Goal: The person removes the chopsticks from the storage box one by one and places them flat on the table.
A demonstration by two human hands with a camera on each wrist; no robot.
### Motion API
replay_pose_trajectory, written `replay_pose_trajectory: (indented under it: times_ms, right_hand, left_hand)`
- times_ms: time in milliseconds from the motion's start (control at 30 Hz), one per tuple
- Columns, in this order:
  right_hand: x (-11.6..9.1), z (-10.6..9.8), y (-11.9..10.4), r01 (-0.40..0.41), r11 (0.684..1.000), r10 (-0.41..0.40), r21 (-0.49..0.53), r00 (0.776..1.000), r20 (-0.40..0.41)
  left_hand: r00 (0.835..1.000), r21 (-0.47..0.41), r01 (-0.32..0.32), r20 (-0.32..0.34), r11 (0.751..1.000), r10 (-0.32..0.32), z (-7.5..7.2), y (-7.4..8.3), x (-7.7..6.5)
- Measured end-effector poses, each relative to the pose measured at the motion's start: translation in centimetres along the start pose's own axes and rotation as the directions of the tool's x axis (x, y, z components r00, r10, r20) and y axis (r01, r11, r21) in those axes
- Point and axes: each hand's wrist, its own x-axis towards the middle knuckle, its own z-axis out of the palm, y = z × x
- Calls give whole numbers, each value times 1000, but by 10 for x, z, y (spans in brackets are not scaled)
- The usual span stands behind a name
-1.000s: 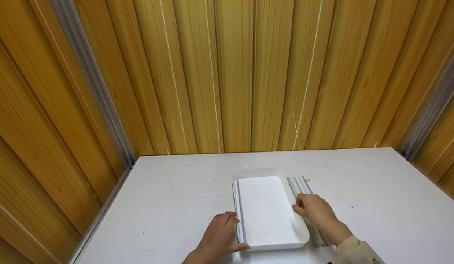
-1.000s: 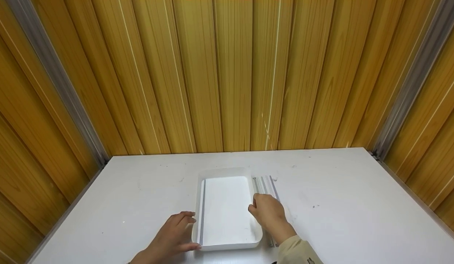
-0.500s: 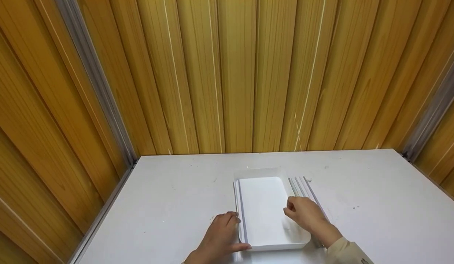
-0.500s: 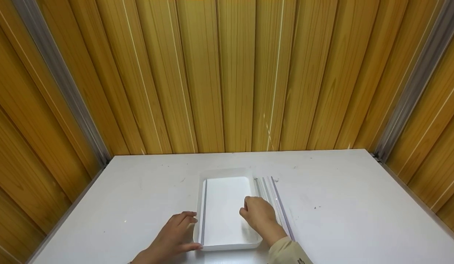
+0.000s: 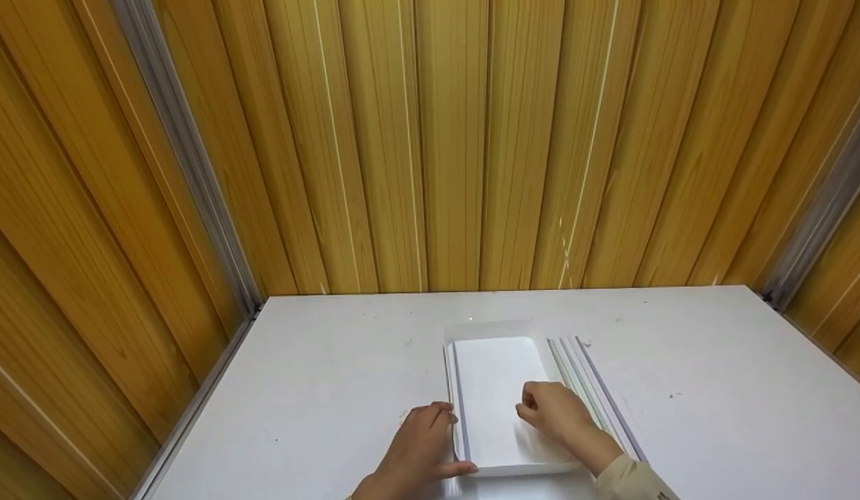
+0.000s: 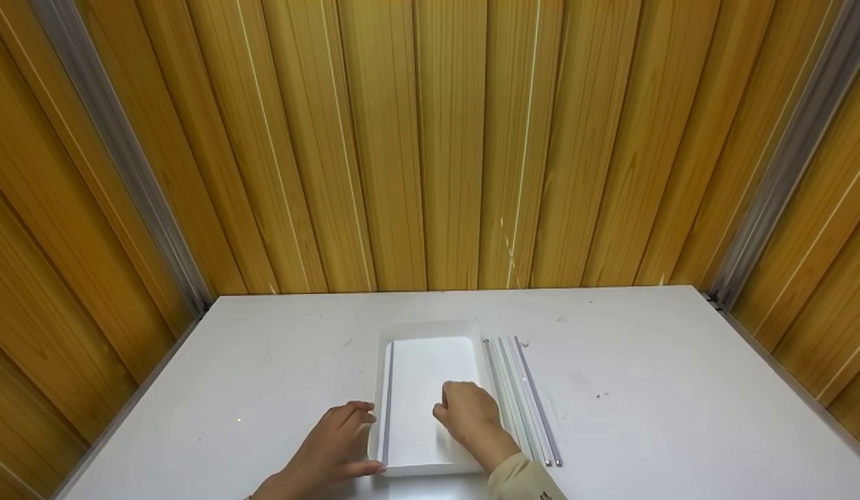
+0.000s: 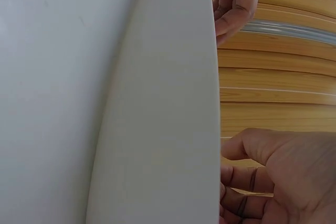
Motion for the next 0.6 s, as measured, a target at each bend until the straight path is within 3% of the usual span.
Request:
replay_pose_trajectory:
  times_ms: [367,600]
  right_hand:
    - [2,12,-14,18,1000,-19,11,999,43]
    - [3,21,-22,102,992,-110,79,989,98]
  left_hand:
    - [1000,15,2,12,1000,-3,-1,0,2]
    - [999,70,-26,-27,997,28,-2,0,1]
